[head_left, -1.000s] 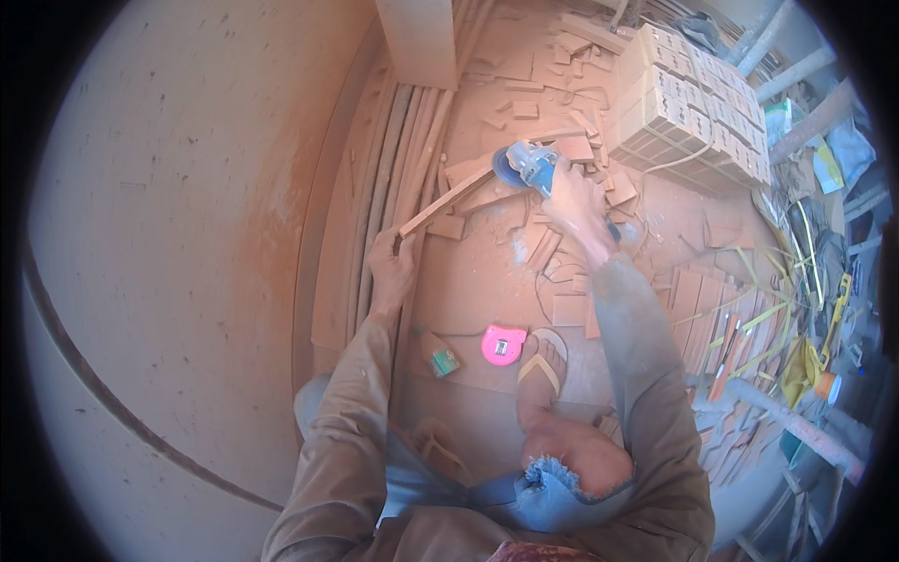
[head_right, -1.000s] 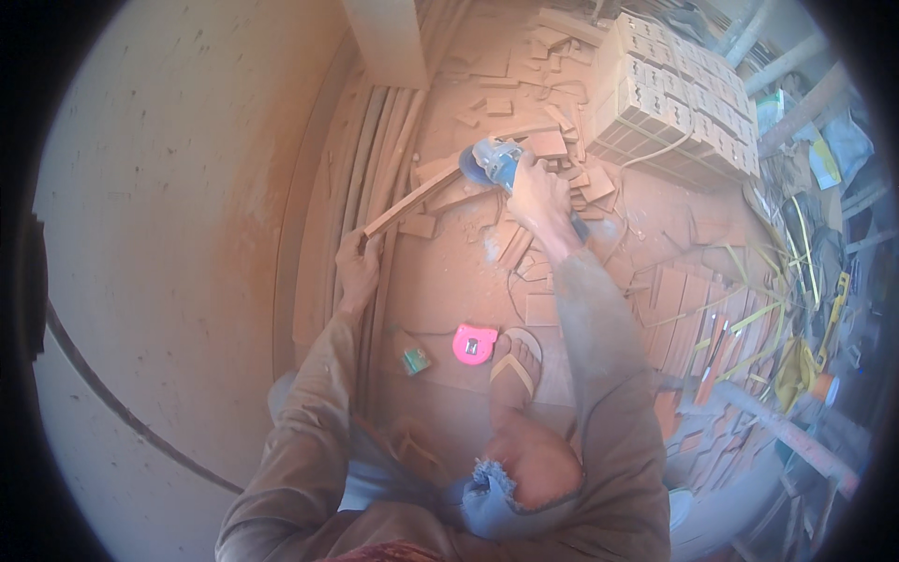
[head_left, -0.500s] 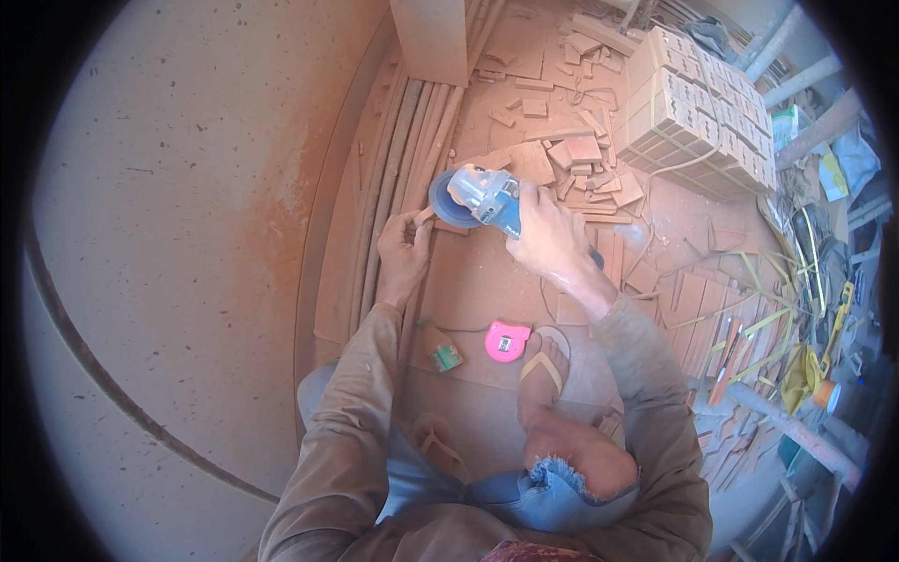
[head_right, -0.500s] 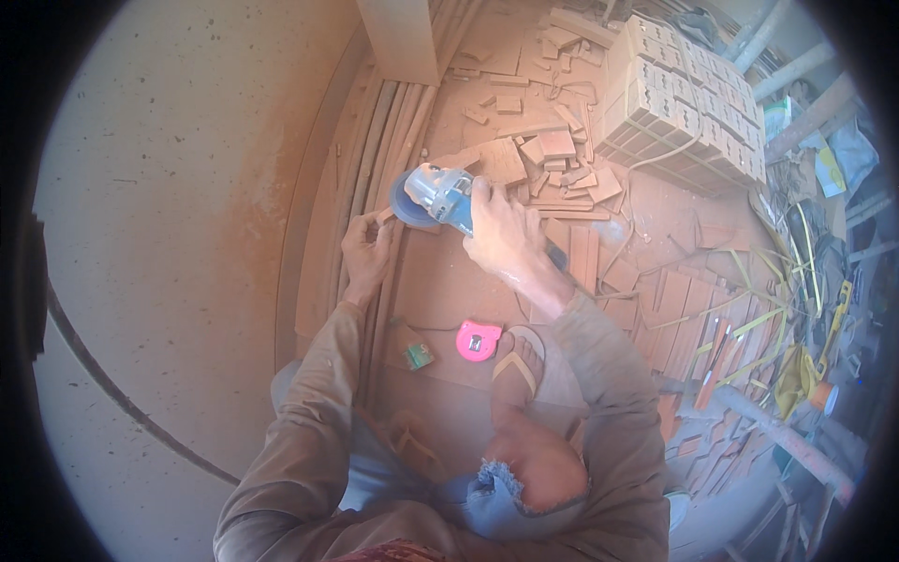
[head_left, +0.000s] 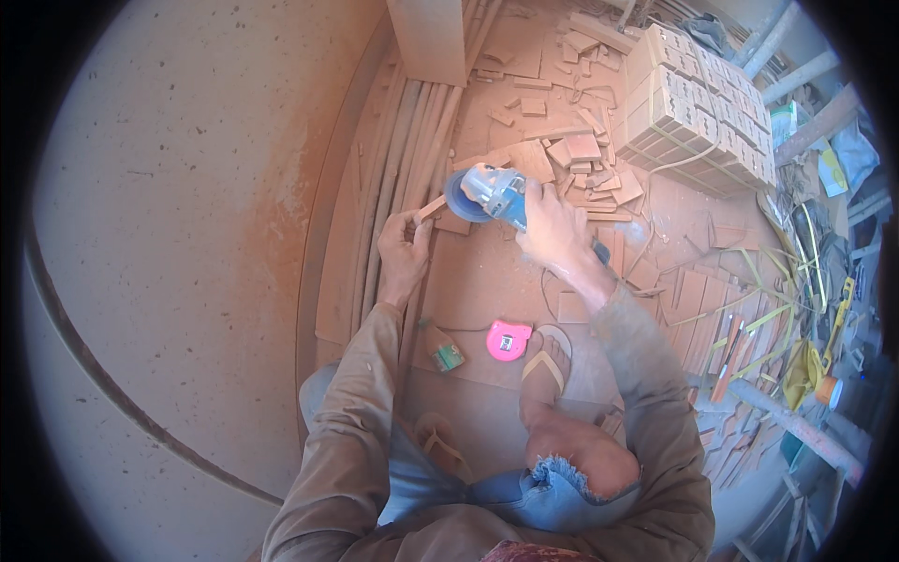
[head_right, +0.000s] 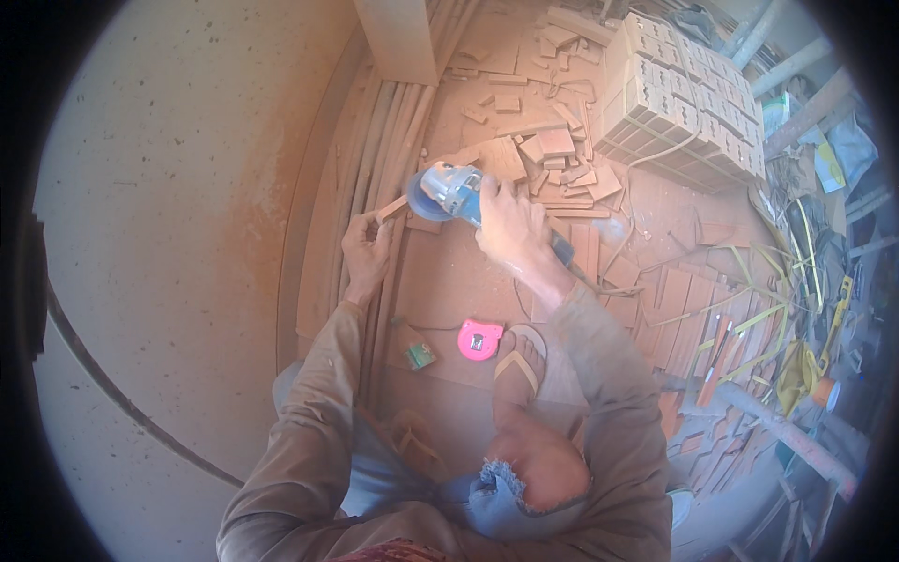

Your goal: The person uses an angle grinder to cut and shape small wooden planks. They hold the wood with one hand and operate the tool with the other, generating sawdust as they work. The person occasionally adjusts the wood's position to continue cutting.

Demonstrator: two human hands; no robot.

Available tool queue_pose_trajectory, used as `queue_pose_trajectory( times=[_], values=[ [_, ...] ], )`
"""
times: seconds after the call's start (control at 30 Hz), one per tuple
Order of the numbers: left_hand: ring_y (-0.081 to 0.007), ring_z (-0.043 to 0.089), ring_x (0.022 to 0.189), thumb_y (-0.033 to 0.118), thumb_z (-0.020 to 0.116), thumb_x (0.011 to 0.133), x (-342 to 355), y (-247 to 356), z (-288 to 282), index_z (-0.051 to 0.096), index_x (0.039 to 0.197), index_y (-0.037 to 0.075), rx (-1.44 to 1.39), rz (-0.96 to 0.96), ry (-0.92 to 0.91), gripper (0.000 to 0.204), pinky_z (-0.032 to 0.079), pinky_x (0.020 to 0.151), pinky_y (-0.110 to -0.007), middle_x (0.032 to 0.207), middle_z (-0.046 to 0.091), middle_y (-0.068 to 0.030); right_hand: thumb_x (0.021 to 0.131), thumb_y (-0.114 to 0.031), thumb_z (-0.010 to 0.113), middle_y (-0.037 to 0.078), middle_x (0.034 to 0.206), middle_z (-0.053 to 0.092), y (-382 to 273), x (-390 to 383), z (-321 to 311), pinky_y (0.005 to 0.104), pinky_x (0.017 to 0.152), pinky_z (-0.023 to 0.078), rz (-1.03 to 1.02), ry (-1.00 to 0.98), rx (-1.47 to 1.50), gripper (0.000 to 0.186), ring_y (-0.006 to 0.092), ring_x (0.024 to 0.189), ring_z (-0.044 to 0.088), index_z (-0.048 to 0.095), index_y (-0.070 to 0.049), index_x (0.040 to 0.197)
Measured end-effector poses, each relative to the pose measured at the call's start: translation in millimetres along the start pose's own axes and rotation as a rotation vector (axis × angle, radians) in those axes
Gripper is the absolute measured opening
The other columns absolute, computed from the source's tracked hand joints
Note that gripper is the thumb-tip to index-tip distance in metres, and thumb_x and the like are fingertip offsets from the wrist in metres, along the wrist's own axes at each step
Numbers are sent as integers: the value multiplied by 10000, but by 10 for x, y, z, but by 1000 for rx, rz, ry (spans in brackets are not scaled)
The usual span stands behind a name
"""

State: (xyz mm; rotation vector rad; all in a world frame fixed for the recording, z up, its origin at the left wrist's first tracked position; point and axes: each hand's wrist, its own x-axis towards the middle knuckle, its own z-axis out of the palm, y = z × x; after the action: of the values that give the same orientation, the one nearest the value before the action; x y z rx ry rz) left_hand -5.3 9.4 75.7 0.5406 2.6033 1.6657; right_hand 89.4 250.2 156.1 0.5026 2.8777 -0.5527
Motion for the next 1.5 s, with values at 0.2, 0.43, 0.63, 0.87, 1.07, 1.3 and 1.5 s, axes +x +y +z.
queue_pose_trajectory(
  times=[0.2,0.43,0.63,0.87,1.07,1.3,1.5],
  values=[
    [-137,633,781,133,715,977,-3,-49,-43,682,1028,-15,85,27,-16,160,520,707,-307,879,648,-75,781,-140,766,257,1188,654,284,224,56,532,848,559,100,-11,-36,606,425,1035,708,475,5,1292],
    [-125,632,782,124,701,982,-29,-187,-41,669,1044,-24,68,-12,-38,163,518,713,-306,881,653,-74,798,-106,734,265,1171,664,637,479,135,510,849,567,183,41,-70,531,420,1014,719,486,17,1251],
    [-226,665,850,34,700,931,-77,-106,-45,678,1056,-5,133,80,-51,133,542,745,-346,949,637,-119,803,-124,737,274,1186,658,789,553,105,499,883,561,256,91,-71,534,427,1033,713,487,17,1253],
    [-313,648,852,-47,692,821,-227,109,-65,669,1172,4,279,527,-350,356,551,725,-401,956,608,-130,787,-216,762,247,1231,670,879,425,36,532,950,525,396,105,88,649,406,1134,682,470,12,1320],
    [-293,635,846,25,682,775,-404,165,74,677,1139,33,388,697,-555,364,535,662,-414,909,557,-101,742,-283,798,266,1225,683,953,321,63,506,974,525,472,108,191,757,410,1155,671,460,17,1348],
    [-275,636,858,45,680,786,-480,171,209,667,1056,51,366,720,-578,271,536,649,-398,901,561,-94,712,-318,822,288,1205,687,988,196,36,500,979,526,499,78,280,820,428,1160,663,461,30,1361],
    [-274,640,772,63,770,786,-435,255,224,670,999,56,313,690,-496,235,540,614,-393,859,577,-95,699,-310,816,290,1206,686,1143,188,213,491,977,526,468,92,335,819,434,1160,659,471,35,1357]
  ],
)
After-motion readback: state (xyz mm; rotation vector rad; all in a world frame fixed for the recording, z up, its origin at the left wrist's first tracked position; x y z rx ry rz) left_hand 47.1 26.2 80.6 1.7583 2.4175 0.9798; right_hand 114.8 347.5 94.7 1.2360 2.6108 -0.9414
